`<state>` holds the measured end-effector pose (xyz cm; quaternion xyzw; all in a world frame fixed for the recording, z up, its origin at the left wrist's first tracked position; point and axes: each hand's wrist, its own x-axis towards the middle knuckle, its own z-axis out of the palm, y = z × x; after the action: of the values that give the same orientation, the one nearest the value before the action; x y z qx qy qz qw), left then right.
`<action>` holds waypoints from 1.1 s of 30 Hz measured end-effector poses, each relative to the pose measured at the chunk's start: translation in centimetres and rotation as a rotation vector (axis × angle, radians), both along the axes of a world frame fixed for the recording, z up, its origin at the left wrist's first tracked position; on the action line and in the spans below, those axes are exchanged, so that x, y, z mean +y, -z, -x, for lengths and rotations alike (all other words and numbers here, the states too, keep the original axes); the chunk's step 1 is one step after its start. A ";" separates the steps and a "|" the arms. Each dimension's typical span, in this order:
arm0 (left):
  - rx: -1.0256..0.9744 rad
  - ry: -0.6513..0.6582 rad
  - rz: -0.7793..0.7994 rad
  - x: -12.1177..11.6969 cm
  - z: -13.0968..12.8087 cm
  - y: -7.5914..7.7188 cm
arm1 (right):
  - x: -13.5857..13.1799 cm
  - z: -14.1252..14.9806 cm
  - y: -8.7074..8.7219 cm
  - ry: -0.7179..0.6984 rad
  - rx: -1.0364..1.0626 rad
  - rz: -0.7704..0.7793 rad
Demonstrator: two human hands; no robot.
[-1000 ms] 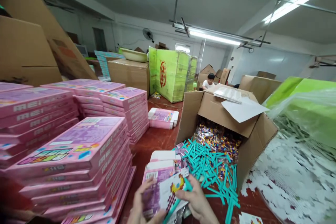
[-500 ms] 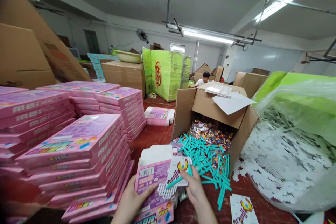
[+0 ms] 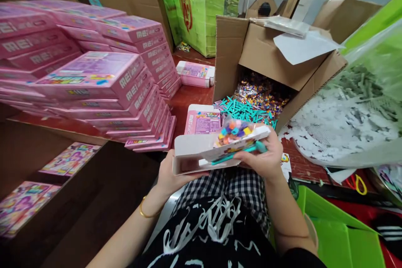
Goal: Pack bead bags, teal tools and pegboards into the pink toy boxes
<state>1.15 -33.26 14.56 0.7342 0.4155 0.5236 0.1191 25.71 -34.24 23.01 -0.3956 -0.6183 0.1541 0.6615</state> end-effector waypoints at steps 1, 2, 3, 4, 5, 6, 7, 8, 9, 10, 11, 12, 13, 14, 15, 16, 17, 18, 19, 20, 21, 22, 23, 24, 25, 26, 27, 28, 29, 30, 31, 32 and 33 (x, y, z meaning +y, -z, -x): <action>-0.011 0.009 -0.046 -0.3 0.0 0.1 | -0.6 0.2 0.0 0.019 -0.093 -0.021; -0.035 0.031 -0.087 -0.6 0.0 0.2 | -1.1 0.4 -0.1 0.017 -0.197 -0.048; -0.071 0.063 -0.126 -0.9 0.0 0.2 | -1.6 0.7 -0.2 -0.017 -0.311 -0.071; -0.113 0.103 -0.160 -1.3 -0.1 0.3 | -2.0 1.0 -0.4 -0.077 -0.423 -0.087; -0.158 0.154 -0.185 -1.6 -0.1 0.4 | -2.4 1.2 -0.5 -0.159 -0.520 -0.097; -0.196 0.204 -0.195 -1.9 -0.1 0.4 | -2.9 1.3 -0.7 -0.249 -0.587 -0.105; -0.224 0.244 -0.194 -2.2 -0.1 0.3 | -3.4 1.4 -0.8 -0.317 -0.611 -0.119; -0.245 0.286 -0.194 -2.5 -0.1 0.3 | -4.0 1.3 -0.8 -0.343 -0.595 -0.144; -0.265 0.337 -0.198 -2.7 0.0 0.1 | -4.6 1.2 -0.9 -0.329 -0.551 -0.170; -0.286 0.392 -0.209 -3.0 0.0 0.0 | -5.3 1.1 -0.9 -0.307 -0.516 -0.198; -0.306 0.441 -0.227 -3.1 0.0 -0.2 | -5.9 1.0 -0.9 -0.285 -0.514 -0.214; -0.315 0.484 -0.244 -3.2 0.1 -0.3 | -6.5 0.9 -1.0 -0.260 -0.553 -0.219; -0.320 0.502 -0.253 -3.4 0.0 -0.3 | -7.0 0.9 -1.0 -0.233 -0.635 -0.221; -0.318 0.490 -0.251 -3.4 -0.1 -0.3 | -7.3 1.1 -1.1 -0.200 -0.748 -0.225; -0.311 0.451 -0.246 -3.5 -0.2 -0.2 | -7.5 1.3 -1.1 -0.146 -0.867 -0.231; -0.310 0.395 -0.237 -3.6 -0.3 0.0 | -7.5 1.7 -1.1 -0.069 -0.973 -0.236; -0.318 0.332 -0.209 -3.8 -0.5 0.3 | -7.3 2.0 -1.1 0.020 -1.042 -0.235; -0.330 0.271 -0.153 -3.9 -0.6 0.5 | -7.1 2.3 -1.1 0.095 -1.076 -0.234; -0.343 0.225 -0.071 -4.1 -0.8 0.6 | -6.8 2.5 -1.0 0.147 -1.075 -0.232; -0.354 0.202 0.029 -4.3 -0.9 0.7 | -6.4 2.7 -0.9 0.175 -1.052 -0.234; -0.372 0.186 0.138 -4.5 -1.0 0.6 | -6.1 2.7 -0.7 0.181 -1.022 -0.246; -0.400 0.181 0.238 -4.6 -1.1 0.5 | -5.8 2.6 -0.6 0.171 -0.997 -0.262; -0.436 0.183 0.320 -4.8 -1.2 0.2 | -5.6 2.5 -0.5 0.144 -0.990 -0.277; -0.476 0.181 0.386 -4.9 -1.2 0.0 | -5.4 2.3 -0.3 0.105 -1.003 -0.284; -0.510 0.171 0.442 -4.9 -1.3 -0.3 | -5.3 2.2 -0.2 0.067 -1.029 -0.280; -0.532 0.158 0.497 -5.0 -1.3 -0.6 | -5.1 2.1 0.0 0.039 -1.055 -0.267; -0.547 0.150 0.550 -5.0 -1.4 -0.7 | -5.1 2.0 0.1 0.032 -1.073 -0.254; -0.556 0.153 0.602 -4.9 -1.4 -0.8 | -5.0 2.0 0.2 0.043 -1.081 -0.238; -0.563 0.160 0.652 -4.9 -1.5 -0.8 | -5.0 2.1 0.4 0.060 -1.081 -0.226; -0.574 0.170 0.697 -4.9 -1.5 -0.7 | -5.0 2.3 0.5 0.072 -1.075 -0.215; -0.585 0.182 0.735 -4.9 -1.6 -0.6 | -4.9 2.5 0.7 0.067 -1.069 -0.202; -0.595 0.197 0.766 -5.0 -1.6 -0.3 | -4.9 2.7 0.9 0.041 -1.063 -0.182; -0.603 0.215 0.794 -5.1 -1.8 0.0 | -4.9 2.9 1.1 -0.004 -1.060 -0.151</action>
<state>2.91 -38.34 14.59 0.4872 0.4517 0.4988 0.5566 22.78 -39.13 21.87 -0.3693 -0.8776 -0.1105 0.2851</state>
